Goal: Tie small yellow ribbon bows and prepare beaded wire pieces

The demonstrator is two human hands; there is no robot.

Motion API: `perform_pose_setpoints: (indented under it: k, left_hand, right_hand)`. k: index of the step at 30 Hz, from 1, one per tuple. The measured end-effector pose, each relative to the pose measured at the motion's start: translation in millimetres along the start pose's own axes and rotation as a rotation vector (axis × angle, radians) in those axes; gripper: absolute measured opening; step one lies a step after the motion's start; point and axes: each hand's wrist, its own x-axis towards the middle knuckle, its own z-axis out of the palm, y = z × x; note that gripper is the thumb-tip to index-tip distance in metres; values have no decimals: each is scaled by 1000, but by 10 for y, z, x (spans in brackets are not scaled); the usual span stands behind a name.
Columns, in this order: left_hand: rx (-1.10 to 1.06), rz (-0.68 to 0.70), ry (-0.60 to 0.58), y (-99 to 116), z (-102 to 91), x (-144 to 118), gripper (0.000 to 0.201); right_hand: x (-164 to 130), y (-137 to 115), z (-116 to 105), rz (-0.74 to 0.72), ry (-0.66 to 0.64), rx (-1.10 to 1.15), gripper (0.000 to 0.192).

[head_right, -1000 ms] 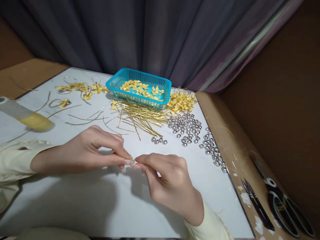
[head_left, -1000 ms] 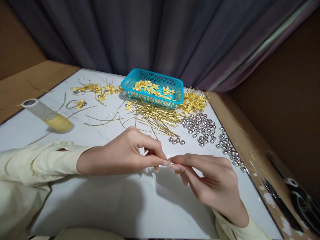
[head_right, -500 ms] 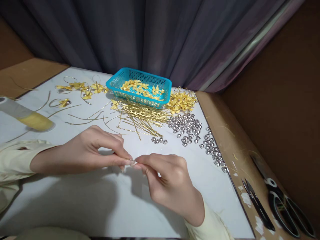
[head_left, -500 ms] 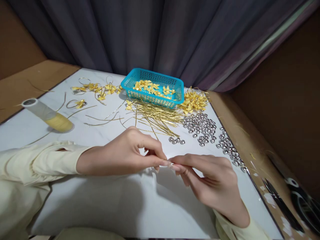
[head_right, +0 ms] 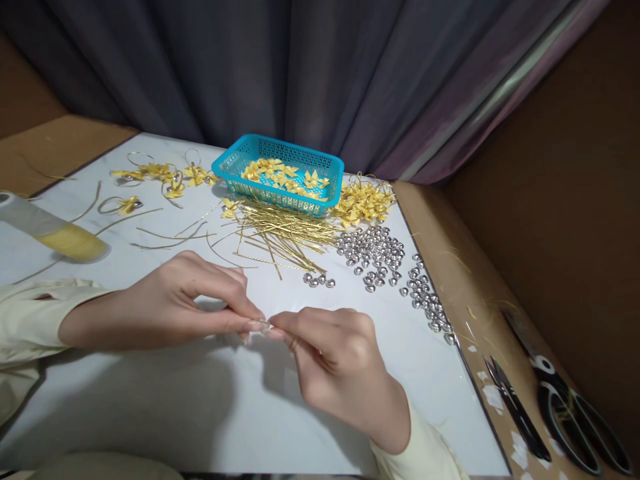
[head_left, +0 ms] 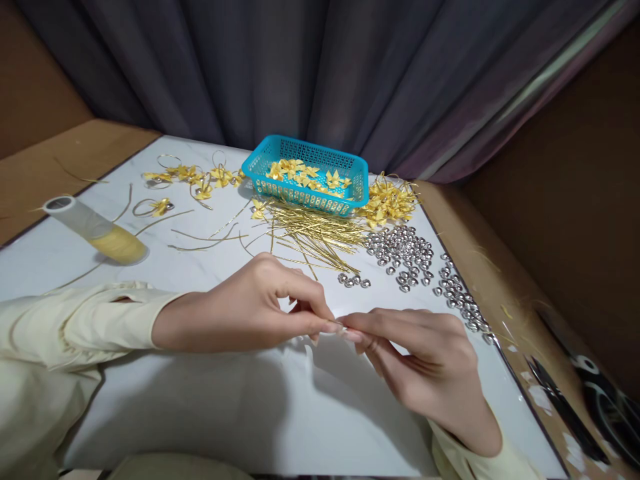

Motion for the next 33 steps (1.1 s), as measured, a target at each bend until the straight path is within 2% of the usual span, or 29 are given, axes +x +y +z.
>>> perform_pose_setpoints:
  k: [17, 33]
  left_hand:
    - [2, -29, 3, 14, -7, -4, 13]
    - [16, 16, 6, 15, -6, -14, 12]
  right_hand:
    - [-18, 11, 6, 9, 25, 23, 22]
    - [-21, 2, 15, 19, 41, 27, 19]
